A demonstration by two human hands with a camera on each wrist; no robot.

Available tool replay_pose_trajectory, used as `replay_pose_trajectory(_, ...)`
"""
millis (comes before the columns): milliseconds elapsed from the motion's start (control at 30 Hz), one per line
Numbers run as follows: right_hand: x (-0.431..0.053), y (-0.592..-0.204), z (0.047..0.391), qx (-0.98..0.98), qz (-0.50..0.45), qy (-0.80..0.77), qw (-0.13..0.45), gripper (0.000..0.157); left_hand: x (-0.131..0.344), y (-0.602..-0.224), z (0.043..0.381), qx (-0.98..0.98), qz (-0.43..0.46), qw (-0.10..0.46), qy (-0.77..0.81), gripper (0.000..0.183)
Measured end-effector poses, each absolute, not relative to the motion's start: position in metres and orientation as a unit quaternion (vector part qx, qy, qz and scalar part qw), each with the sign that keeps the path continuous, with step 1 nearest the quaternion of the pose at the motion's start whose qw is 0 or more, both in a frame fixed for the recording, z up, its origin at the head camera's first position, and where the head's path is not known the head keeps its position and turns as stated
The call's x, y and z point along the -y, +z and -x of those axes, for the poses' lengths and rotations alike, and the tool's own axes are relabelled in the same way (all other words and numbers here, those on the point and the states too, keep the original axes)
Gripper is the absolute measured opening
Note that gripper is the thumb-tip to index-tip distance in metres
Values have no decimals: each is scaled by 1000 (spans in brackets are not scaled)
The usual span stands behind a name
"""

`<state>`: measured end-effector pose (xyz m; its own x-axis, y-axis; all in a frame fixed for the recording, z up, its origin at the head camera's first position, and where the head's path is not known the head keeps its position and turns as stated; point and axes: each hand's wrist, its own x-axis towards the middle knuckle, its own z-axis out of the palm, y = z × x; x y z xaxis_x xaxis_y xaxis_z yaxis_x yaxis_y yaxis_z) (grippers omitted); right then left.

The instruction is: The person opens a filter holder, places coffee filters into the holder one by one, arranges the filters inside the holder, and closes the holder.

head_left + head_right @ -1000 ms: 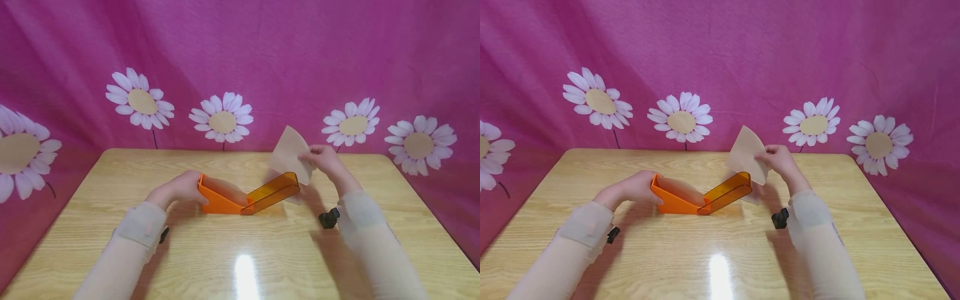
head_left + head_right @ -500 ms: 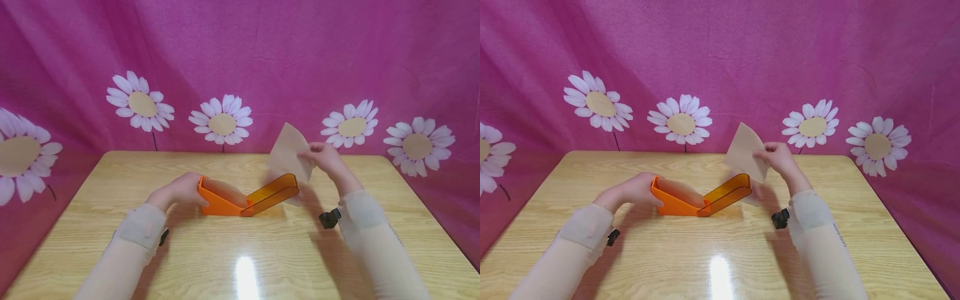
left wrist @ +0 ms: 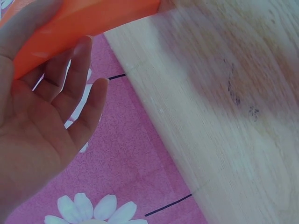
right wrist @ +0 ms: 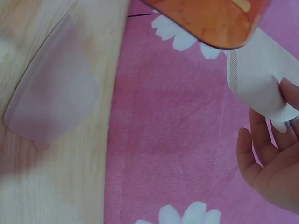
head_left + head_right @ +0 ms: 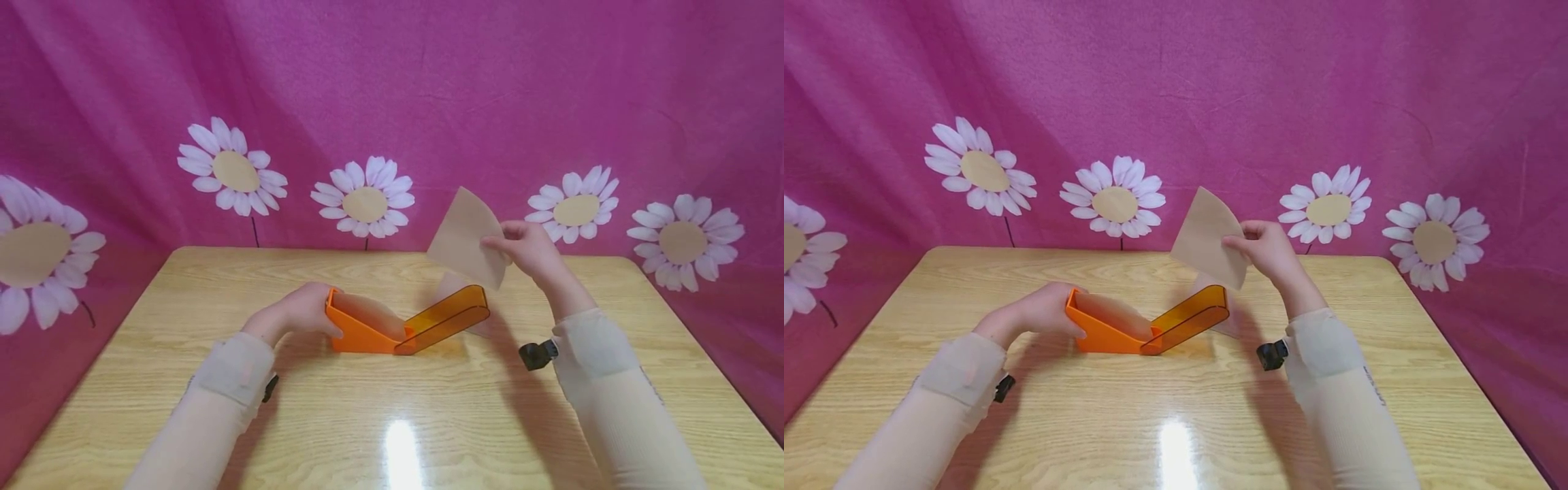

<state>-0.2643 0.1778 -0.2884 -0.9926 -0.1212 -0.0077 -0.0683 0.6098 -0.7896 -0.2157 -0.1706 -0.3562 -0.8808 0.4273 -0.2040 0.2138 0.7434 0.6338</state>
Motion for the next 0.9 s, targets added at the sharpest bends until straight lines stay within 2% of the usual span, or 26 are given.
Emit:
replay_pose_trajectory(400, -160, -275, 250, -897, 65, -438, 11, 41, 172, -356, 215, -916, -167, 172, 322, 28)
replay_pose_trajectory(900, -138, -266, 241, -888, 95, -449, -16, 31, 170, -357, 215, -923, -172, 160, 305, 29)
